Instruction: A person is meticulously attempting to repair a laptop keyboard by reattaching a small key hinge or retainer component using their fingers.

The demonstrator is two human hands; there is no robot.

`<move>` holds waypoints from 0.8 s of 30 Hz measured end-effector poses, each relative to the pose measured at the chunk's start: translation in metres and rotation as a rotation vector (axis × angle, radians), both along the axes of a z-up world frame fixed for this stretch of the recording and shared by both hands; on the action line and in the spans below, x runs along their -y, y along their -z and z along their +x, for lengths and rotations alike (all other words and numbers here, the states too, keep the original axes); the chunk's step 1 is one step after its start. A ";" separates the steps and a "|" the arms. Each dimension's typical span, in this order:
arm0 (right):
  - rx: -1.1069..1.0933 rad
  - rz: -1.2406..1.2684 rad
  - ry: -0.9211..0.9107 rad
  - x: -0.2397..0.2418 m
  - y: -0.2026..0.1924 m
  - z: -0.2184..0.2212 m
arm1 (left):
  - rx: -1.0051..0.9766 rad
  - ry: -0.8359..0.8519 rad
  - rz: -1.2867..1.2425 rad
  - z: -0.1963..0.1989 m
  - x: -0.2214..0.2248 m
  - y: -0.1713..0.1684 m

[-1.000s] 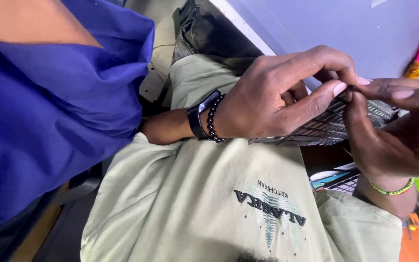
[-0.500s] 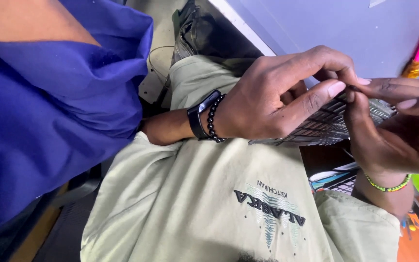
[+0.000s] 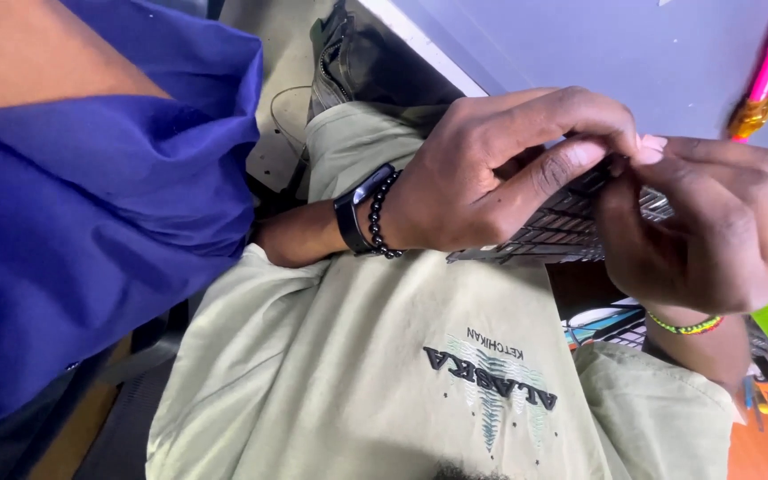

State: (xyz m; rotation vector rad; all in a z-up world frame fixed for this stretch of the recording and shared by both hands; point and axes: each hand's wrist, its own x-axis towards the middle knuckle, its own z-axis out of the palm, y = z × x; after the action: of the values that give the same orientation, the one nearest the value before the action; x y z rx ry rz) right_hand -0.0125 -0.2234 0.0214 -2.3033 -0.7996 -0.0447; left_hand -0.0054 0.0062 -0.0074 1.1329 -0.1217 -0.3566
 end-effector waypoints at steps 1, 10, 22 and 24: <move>0.034 -0.006 -0.049 -0.001 0.000 0.002 | 0.019 0.003 0.033 0.002 -0.001 -0.001; 0.250 -0.070 -0.082 -0.017 0.002 0.005 | -0.097 0.088 0.094 0.003 -0.002 -0.001; 0.254 -0.178 -0.093 -0.017 -0.005 -0.001 | -0.086 0.077 0.132 0.000 0.001 0.003; 0.272 -0.183 -0.096 -0.018 -0.003 -0.001 | -0.088 0.076 0.129 0.000 0.002 0.003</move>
State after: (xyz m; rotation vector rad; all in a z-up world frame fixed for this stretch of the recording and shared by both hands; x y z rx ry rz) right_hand -0.0134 -0.2059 0.0244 -2.4598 -1.0902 -0.2556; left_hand -0.0055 0.0047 -0.0101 1.2399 -0.0652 -0.4872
